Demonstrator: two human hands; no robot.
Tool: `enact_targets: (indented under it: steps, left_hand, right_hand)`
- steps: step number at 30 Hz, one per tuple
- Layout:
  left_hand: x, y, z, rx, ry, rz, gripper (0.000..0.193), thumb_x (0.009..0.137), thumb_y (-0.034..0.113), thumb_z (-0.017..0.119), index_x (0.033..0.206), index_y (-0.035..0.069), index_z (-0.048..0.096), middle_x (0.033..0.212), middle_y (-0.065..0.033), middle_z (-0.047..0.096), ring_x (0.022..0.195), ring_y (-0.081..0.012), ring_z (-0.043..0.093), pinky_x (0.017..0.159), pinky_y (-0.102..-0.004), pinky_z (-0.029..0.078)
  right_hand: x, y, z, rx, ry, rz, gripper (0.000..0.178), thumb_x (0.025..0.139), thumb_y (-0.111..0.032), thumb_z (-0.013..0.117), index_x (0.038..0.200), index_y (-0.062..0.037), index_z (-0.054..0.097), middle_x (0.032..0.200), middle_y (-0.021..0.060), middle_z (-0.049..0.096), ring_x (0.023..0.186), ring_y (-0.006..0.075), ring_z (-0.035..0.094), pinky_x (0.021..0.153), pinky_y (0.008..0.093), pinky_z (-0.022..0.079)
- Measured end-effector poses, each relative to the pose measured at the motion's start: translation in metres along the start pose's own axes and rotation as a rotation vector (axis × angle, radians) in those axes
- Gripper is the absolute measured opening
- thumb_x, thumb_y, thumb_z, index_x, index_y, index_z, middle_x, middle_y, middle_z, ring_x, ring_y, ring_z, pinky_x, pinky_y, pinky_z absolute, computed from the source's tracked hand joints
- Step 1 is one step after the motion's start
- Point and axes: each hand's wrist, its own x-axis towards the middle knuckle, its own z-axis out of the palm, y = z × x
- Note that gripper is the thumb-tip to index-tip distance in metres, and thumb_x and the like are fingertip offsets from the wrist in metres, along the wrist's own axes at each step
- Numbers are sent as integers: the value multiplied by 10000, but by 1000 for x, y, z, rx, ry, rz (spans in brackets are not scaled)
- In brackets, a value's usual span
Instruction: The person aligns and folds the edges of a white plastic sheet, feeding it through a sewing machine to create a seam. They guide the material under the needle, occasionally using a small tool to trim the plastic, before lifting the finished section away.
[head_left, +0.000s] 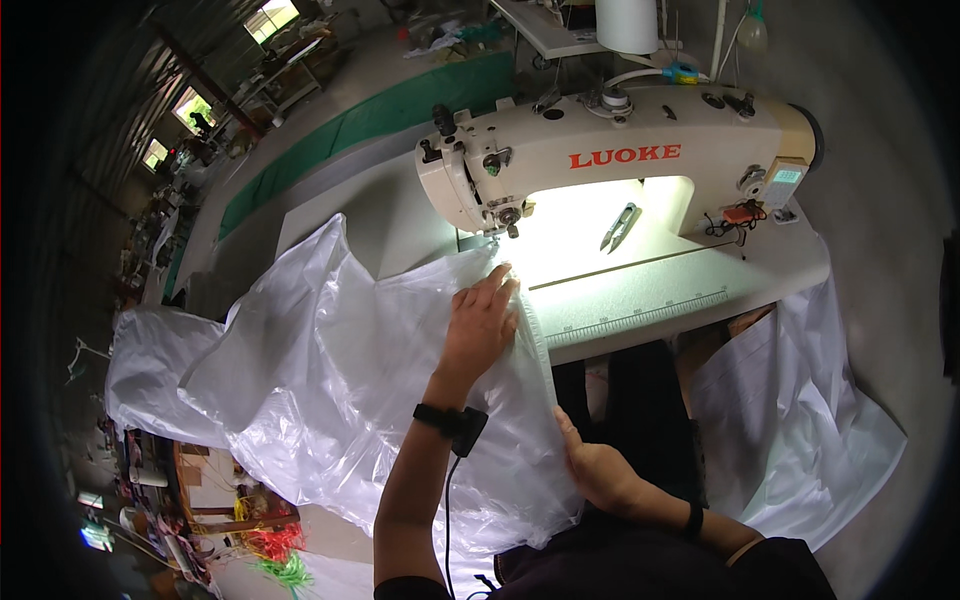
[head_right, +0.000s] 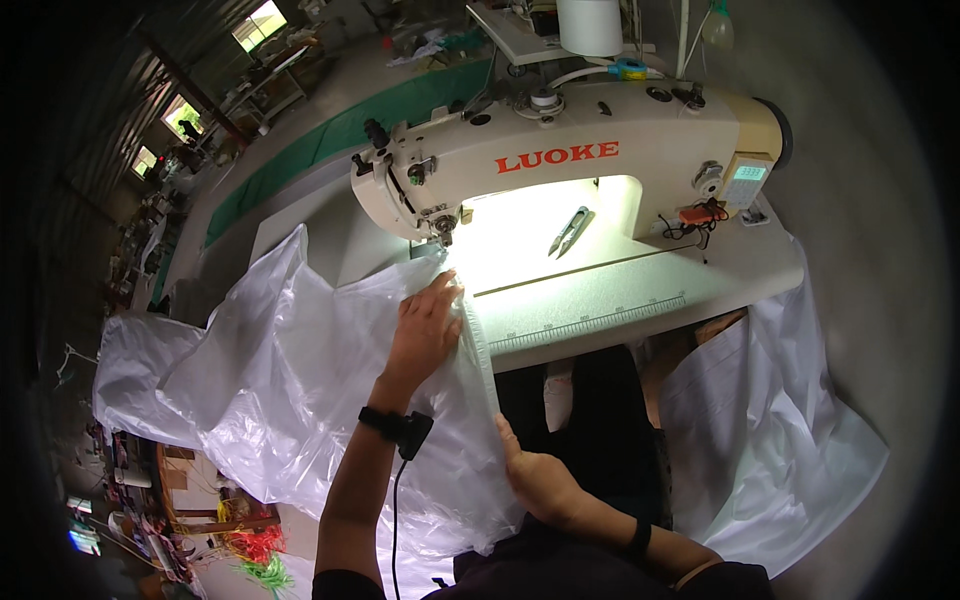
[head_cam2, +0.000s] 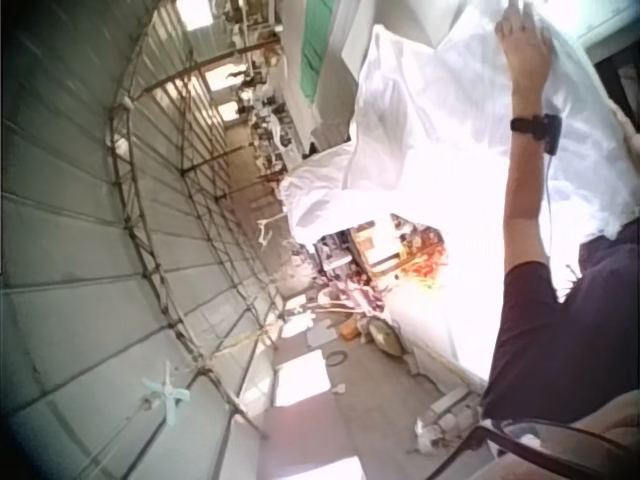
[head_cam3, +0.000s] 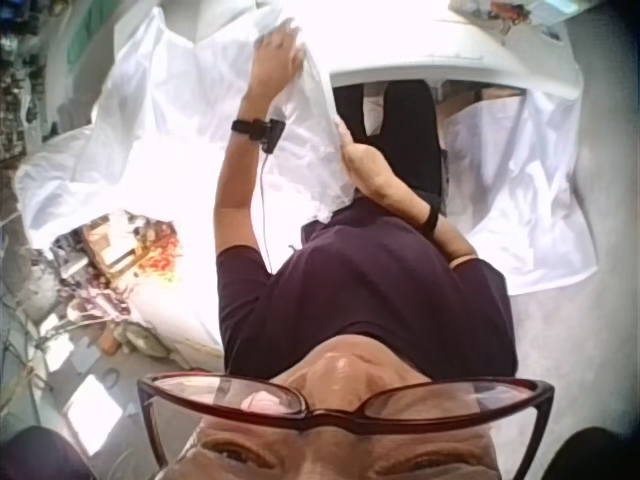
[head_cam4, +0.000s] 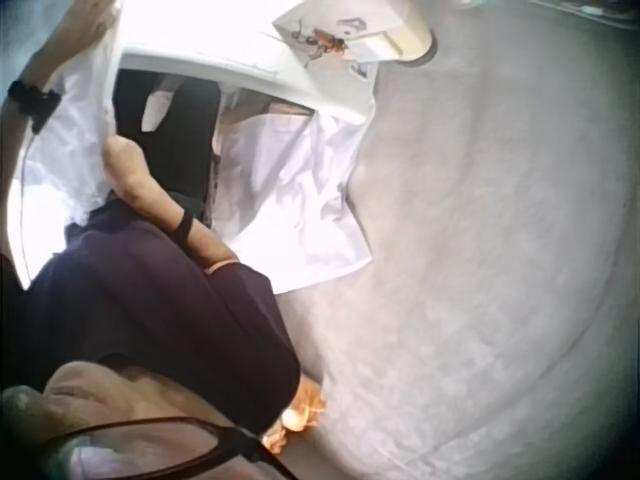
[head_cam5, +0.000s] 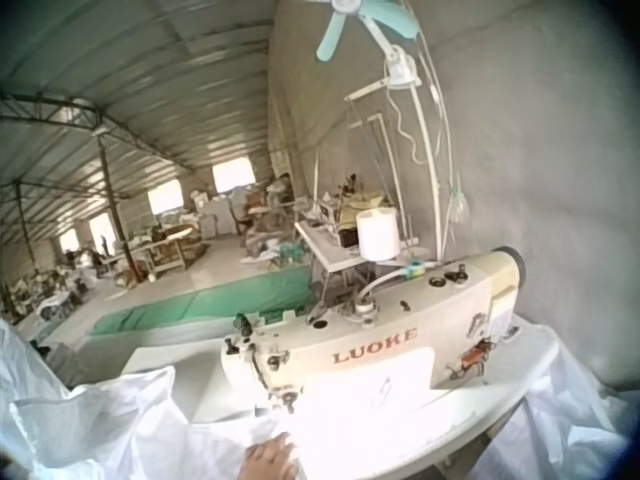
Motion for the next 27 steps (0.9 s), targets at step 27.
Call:
enact_targets:
  steps: [27]
  left_hand:
    - [6, -11, -8, 57, -89, -14, 426, 760, 78, 589, 1181, 142, 584, 1432, -6, 514, 1257, -248, 477, 1019, -449, 379]
  right_hand:
    - [240, 48, -86, -648, 538, -223, 359, 890, -177, 537, 1247, -165, 569, 1097, 51, 620, 1006, 238, 618, 829, 411, 441]
